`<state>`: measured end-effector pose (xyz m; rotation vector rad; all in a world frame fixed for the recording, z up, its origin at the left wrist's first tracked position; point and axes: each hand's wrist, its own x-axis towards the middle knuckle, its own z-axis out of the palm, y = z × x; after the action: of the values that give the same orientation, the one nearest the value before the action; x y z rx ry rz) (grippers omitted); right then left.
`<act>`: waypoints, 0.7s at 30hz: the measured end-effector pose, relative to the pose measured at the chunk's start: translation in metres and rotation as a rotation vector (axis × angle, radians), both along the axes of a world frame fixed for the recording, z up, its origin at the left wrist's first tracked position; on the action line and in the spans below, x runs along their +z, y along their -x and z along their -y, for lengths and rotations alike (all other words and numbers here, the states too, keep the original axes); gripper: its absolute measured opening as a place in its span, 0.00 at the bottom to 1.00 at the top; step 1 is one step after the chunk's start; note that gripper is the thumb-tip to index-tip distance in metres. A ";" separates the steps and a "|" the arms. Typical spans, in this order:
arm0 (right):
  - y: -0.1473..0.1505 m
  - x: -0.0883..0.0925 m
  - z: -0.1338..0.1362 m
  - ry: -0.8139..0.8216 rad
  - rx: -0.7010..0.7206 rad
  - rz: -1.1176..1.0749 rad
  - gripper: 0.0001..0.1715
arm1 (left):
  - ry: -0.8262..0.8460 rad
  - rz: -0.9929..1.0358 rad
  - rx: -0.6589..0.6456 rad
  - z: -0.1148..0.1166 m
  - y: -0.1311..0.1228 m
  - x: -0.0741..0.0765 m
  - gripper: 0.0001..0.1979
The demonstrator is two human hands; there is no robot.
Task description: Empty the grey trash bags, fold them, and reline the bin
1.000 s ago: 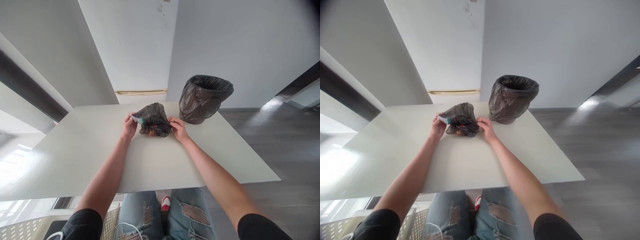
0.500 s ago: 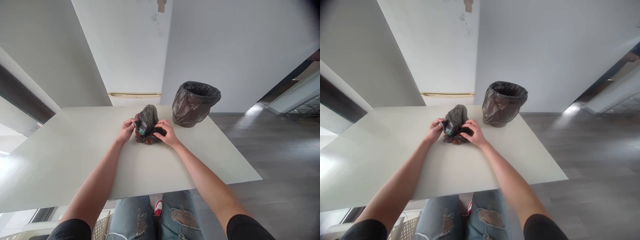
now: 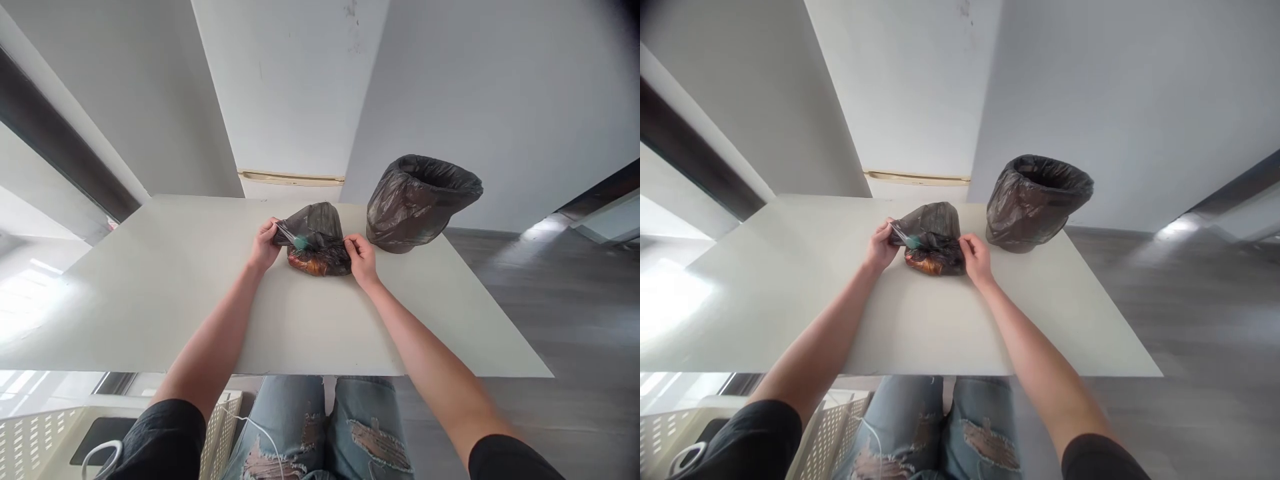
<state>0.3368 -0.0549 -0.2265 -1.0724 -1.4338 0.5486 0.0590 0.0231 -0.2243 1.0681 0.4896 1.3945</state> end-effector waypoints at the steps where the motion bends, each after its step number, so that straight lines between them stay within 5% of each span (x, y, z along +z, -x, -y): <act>1: -0.001 0.000 0.001 -0.003 -0.005 -0.003 0.24 | 0.007 -0.007 0.015 0.000 0.001 0.001 0.22; 6: -0.003 0.004 0.005 -0.013 0.005 0.025 0.27 | -0.030 -0.034 0.083 0.001 0.000 0.004 0.19; 14: 0.004 0.005 -0.005 -0.217 0.097 0.355 0.09 | -0.269 -0.297 -0.082 0.010 -0.016 -0.002 0.34; 21: 0.005 0.003 -0.001 -0.068 -0.019 0.110 0.18 | -0.141 -0.309 -0.075 0.003 -0.012 -0.010 0.22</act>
<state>0.3316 -0.0540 -0.2237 -1.0745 -1.5259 0.4292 0.0714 0.0202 -0.2346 1.4137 0.5734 1.2168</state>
